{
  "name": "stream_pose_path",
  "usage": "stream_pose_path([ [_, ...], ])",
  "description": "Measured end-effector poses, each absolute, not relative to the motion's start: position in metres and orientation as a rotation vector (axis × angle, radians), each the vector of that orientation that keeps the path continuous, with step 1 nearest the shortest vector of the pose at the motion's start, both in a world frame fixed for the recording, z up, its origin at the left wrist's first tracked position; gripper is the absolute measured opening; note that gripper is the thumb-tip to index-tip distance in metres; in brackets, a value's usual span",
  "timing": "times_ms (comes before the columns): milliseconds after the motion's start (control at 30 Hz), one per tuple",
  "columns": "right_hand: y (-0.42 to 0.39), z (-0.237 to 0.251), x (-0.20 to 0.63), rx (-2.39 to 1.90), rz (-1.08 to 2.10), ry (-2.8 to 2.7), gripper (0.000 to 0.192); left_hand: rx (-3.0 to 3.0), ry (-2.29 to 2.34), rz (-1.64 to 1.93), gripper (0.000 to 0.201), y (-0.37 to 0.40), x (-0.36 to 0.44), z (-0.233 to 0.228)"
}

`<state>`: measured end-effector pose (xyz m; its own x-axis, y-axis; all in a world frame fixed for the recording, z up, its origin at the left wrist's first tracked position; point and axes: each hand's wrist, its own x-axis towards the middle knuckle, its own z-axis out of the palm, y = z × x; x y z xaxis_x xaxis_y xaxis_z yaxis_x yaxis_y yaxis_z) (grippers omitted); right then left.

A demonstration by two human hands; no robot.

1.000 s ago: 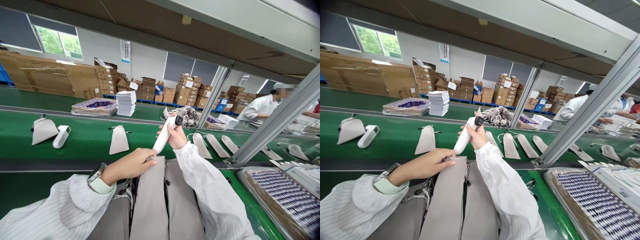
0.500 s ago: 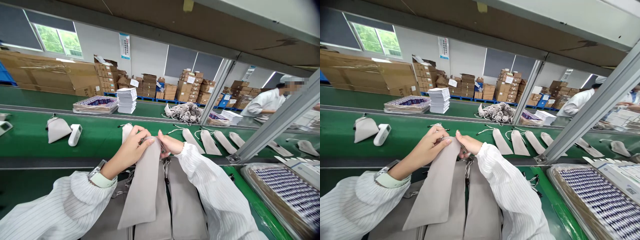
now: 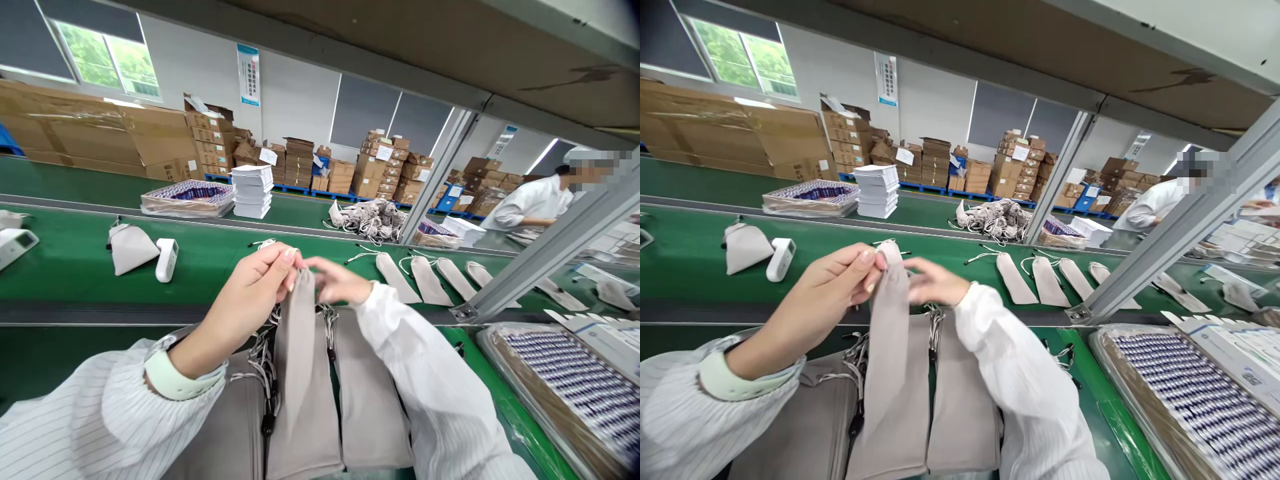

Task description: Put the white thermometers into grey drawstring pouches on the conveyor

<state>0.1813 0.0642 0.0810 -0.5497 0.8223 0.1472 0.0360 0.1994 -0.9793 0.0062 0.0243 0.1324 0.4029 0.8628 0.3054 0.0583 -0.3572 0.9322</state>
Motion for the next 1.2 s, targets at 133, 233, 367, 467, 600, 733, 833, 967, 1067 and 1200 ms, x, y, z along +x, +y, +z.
stream_pose_path([
  [133,0.059,0.086,0.17,-0.641,1.317,-1.618,0.037,1.756,0.719,1.1,0.023,0.021,0.001,0.133],
  [233,0.062,0.088,0.188,-0.688,1.182,-1.43,0.04,1.84,0.719,1.087,0.026,0.013,0.0,0.136],
  [367,0.055,0.089,0.192,-0.744,1.365,-1.693,0.063,1.915,0.715,0.954,0.029,0.01,0.003,0.13],
  [467,0.047,0.087,0.179,-0.705,1.495,-1.779,0.054,1.918,0.692,0.959,0.029,0.014,0.006,0.125],
  [600,0.047,0.086,0.174,-0.695,1.433,-1.863,0.048,1.926,0.695,1.022,0.028,0.018,0.005,0.124],
  [733,0.058,0.084,0.183,-0.82,1.077,-1.77,0.042,1.969,0.737,1.097,0.031,0.018,0.001,0.129],
  [833,0.068,0.082,0.2,-1.14,0.597,-1.464,0.054,2.047,0.744,0.98,0.039,0.015,0.001,0.129],
  [967,0.073,0.081,0.233,-1.505,-0.05,-1.357,0.052,2.195,0.797,0.844,0.039,0.005,0.006,0.124],
  [1067,0.075,0.082,0.252,-1.59,-0.03,-1.435,0.052,2.317,0.765,0.803,0.038,-0.003,0.009,0.122],
  [1200,0.076,0.082,0.247,-1.385,0.522,-1.696,0.057,2.249,0.846,0.945,0.037,-0.001,0.01,0.124],
])
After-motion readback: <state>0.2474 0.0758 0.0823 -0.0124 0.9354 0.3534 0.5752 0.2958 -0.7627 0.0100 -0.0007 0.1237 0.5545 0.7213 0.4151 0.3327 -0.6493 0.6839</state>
